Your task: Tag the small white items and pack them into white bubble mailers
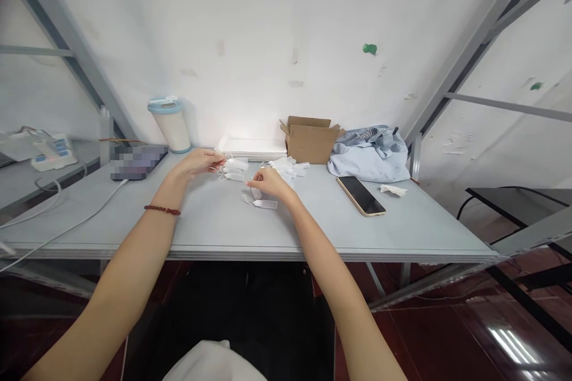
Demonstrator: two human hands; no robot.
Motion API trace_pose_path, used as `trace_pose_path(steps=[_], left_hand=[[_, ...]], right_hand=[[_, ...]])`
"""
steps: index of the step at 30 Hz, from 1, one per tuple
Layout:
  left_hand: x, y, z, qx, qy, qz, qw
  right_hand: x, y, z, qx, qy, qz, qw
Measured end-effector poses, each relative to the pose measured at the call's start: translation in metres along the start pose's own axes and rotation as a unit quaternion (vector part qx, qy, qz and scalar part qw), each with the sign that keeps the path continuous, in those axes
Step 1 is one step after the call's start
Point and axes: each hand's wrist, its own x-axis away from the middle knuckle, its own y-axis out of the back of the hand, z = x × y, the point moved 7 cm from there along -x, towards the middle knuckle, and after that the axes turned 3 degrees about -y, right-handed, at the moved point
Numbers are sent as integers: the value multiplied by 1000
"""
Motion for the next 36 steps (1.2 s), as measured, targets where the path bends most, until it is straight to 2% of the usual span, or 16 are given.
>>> trace_pose_path(steps=[5, 11, 14, 20, 26, 31, 33, 36], left_hand=[[-2, 13, 13, -30, 28, -9, 999], [-8, 21, 29, -85, 73, -34, 993], [-8, 20, 29, -117, 88, -44, 988], [-4, 13, 21, -110, 69, -33, 991], [-3, 13, 13, -117, 52, -49, 991], [-2, 6, 1, -73, 0, -74, 995], [-1, -3, -2, -52, -11, -50, 997], [3, -21, -4, -33, -17, 16, 999]], right_hand=[[2, -5, -5, 36, -31, 45, 998], [4, -3, -7, 67, -54, 55, 995], [3, -3, -8, 87, -52, 48, 994], [0, -4, -12, 88, -49, 46, 994], [-2, 1, -10, 69, -28, -2, 997], [-2, 10, -6, 26, -8, -61, 998], [-1, 14, -4, -13, -5, -83, 996], [-1, 18, -6, -81, -20, -99, 992]])
